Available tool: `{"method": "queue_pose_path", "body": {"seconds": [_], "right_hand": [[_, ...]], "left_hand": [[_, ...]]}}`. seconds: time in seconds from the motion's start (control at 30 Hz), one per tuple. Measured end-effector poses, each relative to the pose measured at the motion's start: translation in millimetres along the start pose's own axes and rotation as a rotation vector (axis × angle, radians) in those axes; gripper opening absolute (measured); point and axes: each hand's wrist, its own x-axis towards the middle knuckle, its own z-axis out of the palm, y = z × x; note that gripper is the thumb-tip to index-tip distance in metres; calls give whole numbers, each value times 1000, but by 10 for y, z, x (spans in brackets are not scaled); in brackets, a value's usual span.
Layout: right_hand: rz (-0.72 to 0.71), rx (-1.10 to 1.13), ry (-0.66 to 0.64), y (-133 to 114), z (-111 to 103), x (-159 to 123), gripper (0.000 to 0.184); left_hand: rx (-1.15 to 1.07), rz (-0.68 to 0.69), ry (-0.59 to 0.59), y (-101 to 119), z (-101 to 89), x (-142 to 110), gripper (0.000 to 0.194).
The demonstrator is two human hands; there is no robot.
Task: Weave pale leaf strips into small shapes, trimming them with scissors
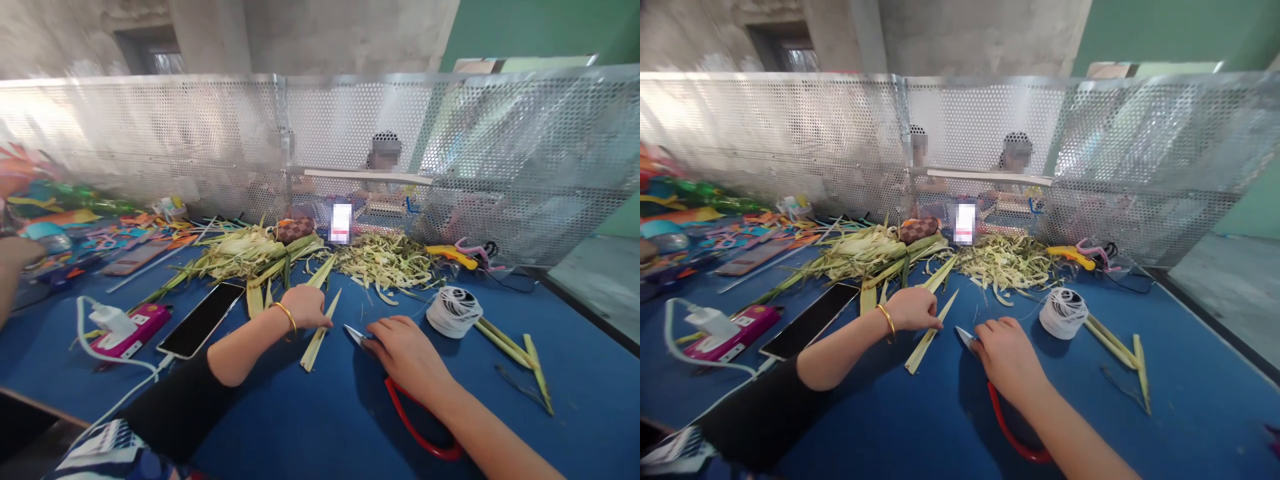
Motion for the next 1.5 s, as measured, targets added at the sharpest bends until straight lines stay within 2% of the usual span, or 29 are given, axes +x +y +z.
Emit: {"method": "queue_pose_path", "body": {"seconds": [0.07,0.17,0.27,0.3,0.37,0.4,0.47,0.57,0.7,0.8,0.93,1.07,1.13,1.23,1.33,1.5], "right_hand": [[-16,14,54,7,42,-53,16],[-2,81,156,20,58,-107,14],[114,268,244,5,29,-117,14],[176,378,252,-11,18,-111,15],[304,674,223,-64,2,-94,18],[356,840,190,-98,-2,-85,22],[433,1125,118,-170,-6,-70,28],[535,1320,40,-258,-24,-64,34],[628,1434,16,-298,-91,-62,39],[656,1518,25,-286,-127,-56,41],[663,1424,62,-257,-79,-71,37],[563,1057,123,-237,0,-108,25],[561,987,114,-232,13,-116,23],[617,1099,93,-225,4,-109,29],[650,1243,134,-214,-15,-98,36],[718,1340,177,-197,-23,-96,39]], "left_hand": [[40,-29,-55,5,40,-8,31],[2,-20,-86,44,-1,-8,19],[-112,-4,-68,161,-78,-55,15],[-203,-1,-66,218,-89,-89,19],[-668,-34,-55,348,-73,-180,26],[-818,-50,-50,412,-46,-231,30],[-981,-93,-47,518,36,-325,35],[-1079,-161,-47,582,171,-405,37],[-1162,-156,-53,516,266,-387,35],[-1294,-149,-146,456,280,-349,37],[-1367,-132,-234,467,324,-354,48],[-1246,-131,-198,543,422,-400,43],[-1244,-158,-179,567,460,-413,37],[-1332,-182,-125,567,476,-409,33],[-1393,-177,-82,545,462,-391,33],[-1371,-156,16,519,466,-362,18]]}}
